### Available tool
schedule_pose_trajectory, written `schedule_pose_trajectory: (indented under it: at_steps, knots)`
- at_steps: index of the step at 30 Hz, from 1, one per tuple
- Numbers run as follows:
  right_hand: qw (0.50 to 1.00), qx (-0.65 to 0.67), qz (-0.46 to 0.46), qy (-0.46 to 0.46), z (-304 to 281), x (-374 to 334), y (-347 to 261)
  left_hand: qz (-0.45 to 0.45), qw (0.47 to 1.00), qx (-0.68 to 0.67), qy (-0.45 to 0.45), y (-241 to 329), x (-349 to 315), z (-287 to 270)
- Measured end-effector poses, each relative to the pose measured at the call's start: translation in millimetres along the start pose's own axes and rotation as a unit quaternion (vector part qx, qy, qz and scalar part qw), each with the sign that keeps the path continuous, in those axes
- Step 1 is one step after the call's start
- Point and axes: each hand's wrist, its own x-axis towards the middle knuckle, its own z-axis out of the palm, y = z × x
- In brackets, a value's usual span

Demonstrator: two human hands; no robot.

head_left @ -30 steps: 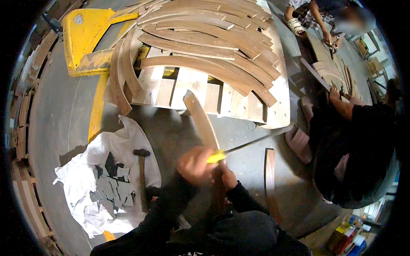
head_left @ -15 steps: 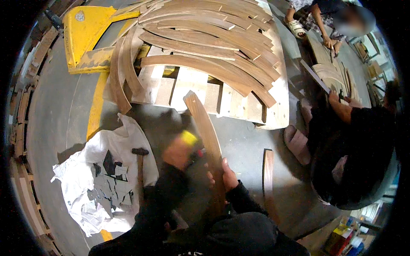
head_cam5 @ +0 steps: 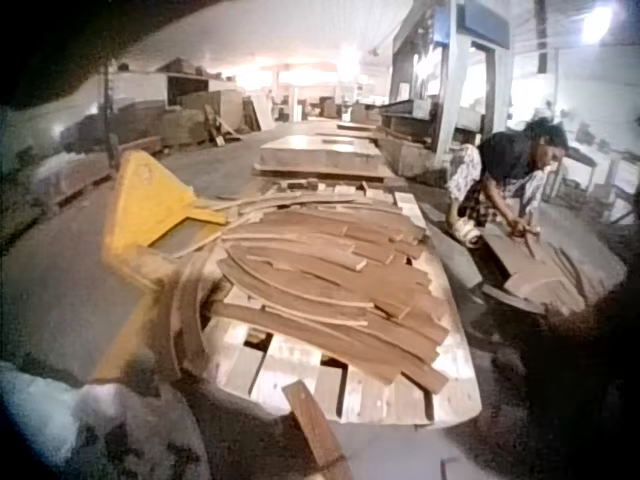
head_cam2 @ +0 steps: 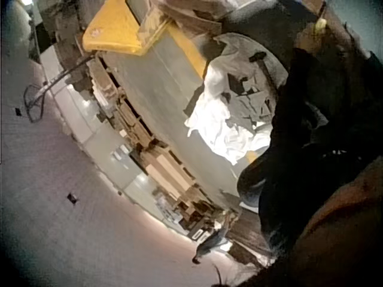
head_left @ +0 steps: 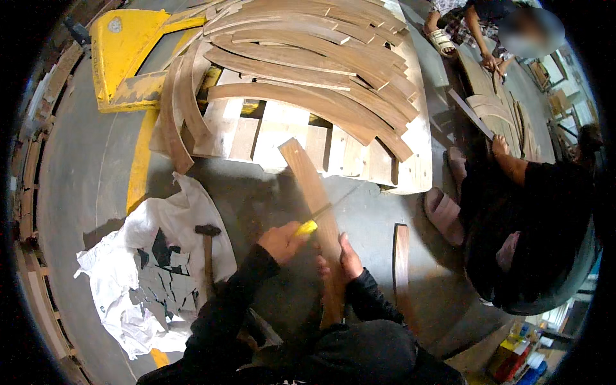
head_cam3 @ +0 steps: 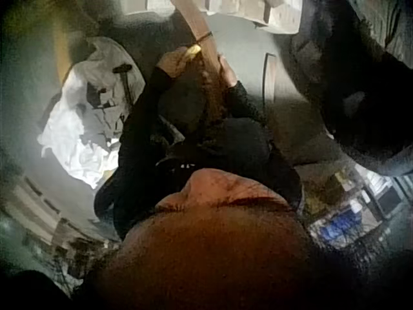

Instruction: The person refines the edges of curved wooden components using a hand scraper and a hammer, and trims excess material from the ends with a utility knife, while sitting on the floor of a woodworking workshop.

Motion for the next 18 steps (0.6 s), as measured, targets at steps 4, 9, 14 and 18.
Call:
schedule_pose_trajectory:
  at_steps: [4,9,14,18]
  knots:
    - [1.0,-0.017,0.003,0.004,9.6,3.7,2.8,-0.17,0.965,-0.192,0.057,6.7,-1.6,-45.5]
    - [0.999,-0.033,0.002,0.008,12.3,3.2,0.8,-0.179,0.967,0.02,-0.179,22.9,4.8,-32.2]
    - [1.0,-0.02,-0.023,-0.005,-2.2,5.0,1.6,-0.079,0.952,0.204,-0.216,71.6,6.2,-46.5]
    - [0.998,-0.039,-0.02,-0.036,-4.7,3.0,7.2,-0.226,0.921,0.317,-0.006,-30.4,32.3,-116.4]
